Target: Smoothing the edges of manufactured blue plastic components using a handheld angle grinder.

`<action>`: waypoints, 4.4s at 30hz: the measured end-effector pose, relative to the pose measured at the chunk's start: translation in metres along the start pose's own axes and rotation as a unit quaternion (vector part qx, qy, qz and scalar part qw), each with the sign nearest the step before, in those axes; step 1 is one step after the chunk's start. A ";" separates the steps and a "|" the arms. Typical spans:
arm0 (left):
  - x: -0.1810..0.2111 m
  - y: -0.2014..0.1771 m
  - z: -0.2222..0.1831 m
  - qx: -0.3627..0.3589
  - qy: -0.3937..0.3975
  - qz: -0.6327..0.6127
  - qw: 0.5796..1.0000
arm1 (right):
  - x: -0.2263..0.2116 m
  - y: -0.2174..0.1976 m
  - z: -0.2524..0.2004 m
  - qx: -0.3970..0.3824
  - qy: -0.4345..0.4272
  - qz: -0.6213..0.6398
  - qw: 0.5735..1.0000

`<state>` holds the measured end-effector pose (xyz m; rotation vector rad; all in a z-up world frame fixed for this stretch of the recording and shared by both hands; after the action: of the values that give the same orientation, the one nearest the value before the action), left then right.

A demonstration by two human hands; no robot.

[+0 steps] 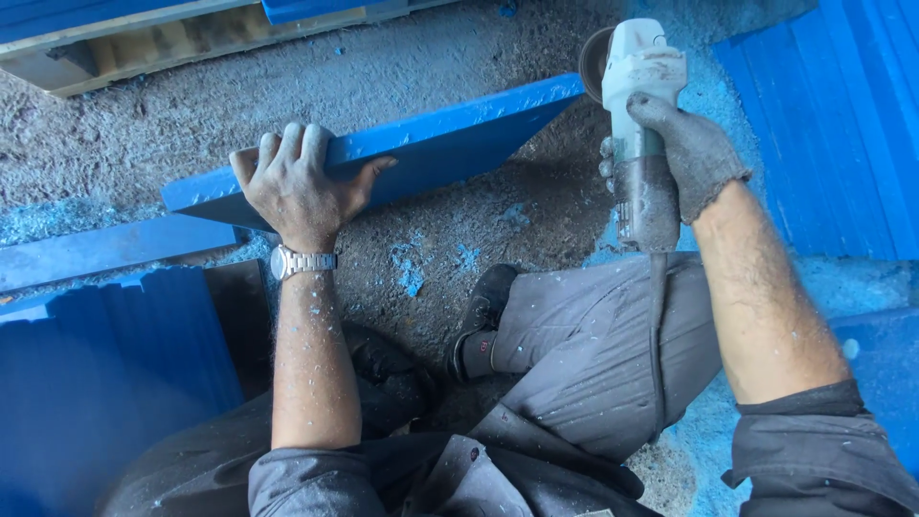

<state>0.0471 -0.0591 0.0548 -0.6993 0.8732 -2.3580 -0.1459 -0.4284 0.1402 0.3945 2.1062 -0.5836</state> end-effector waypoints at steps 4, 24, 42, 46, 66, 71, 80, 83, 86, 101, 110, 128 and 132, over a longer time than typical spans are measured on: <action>0.001 0.001 -0.003 0.004 0.001 0.008 1.000 | -0.007 0.005 -0.002 0.014 0.002 -0.006 1.000; 0.002 -0.001 -0.002 -0.009 -0.006 0.008 1.000 | -0.012 0.021 -0.022 0.026 0.025 -0.052 0.998; 0.010 -0.009 -0.004 -0.002 -0.013 0.001 1.000 | -0.022 0.037 -0.042 0.026 0.066 -0.052 0.996; 0.012 -0.008 -0.002 -0.016 -0.020 -0.006 1.000 | -0.021 0.036 -0.047 0.023 0.064 -0.050 0.996; 0.013 -0.010 -0.004 -0.016 -0.018 0.000 1.000 | -0.027 0.097 -0.053 -0.085 0.047 -0.125 0.987; 0.011 -0.007 -0.007 0.005 -0.007 0.002 1.000 | -0.026 0.095 -0.056 -0.116 0.050 -0.142 0.982; 0.012 -0.005 -0.006 0.007 -0.008 -0.009 1.000 | -0.030 0.077 -0.061 -0.004 0.060 -0.087 0.994; 0.013 -0.007 -0.007 -0.007 -0.017 -0.005 1.000 | -0.033 0.118 -0.066 -0.056 0.056 -0.136 0.988; 0.013 -0.008 -0.010 -0.021 -0.029 -0.009 0.999 | -0.029 0.145 -0.063 -0.132 0.020 -0.144 0.981; 0.011 -0.007 -0.005 -0.039 -0.048 -0.009 0.998 | -0.027 0.114 -0.063 -0.058 0.028 -0.119 0.991; -0.030 -0.063 -0.021 -0.016 -0.139 -0.009 0.990 | -0.041 0.170 -0.072 -0.164 0.009 -0.160 0.973; -0.067 -0.028 -0.080 0.089 -0.340 -0.305 0.885 | -0.047 0.240 -0.090 -0.221 -0.042 -0.201 0.954; -0.063 -0.026 -0.077 0.122 -0.321 -0.313 0.886 | -0.042 0.201 -0.101 -0.151 0.004 -0.163 0.975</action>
<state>0.0378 0.0301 0.0049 -1.7127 0.0421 -2.4040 -0.0947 -0.2075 0.1727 -0.1241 2.2391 -0.4333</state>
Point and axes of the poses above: each hand's wrist, its own z-axis towards the middle knuckle, its own y-axis out of the palm, x = y × z, the point moved 2 cm from there along z, towards the middle knuckle, and after that the axes turned 11 degrees about -z, right-handed, at the moved point
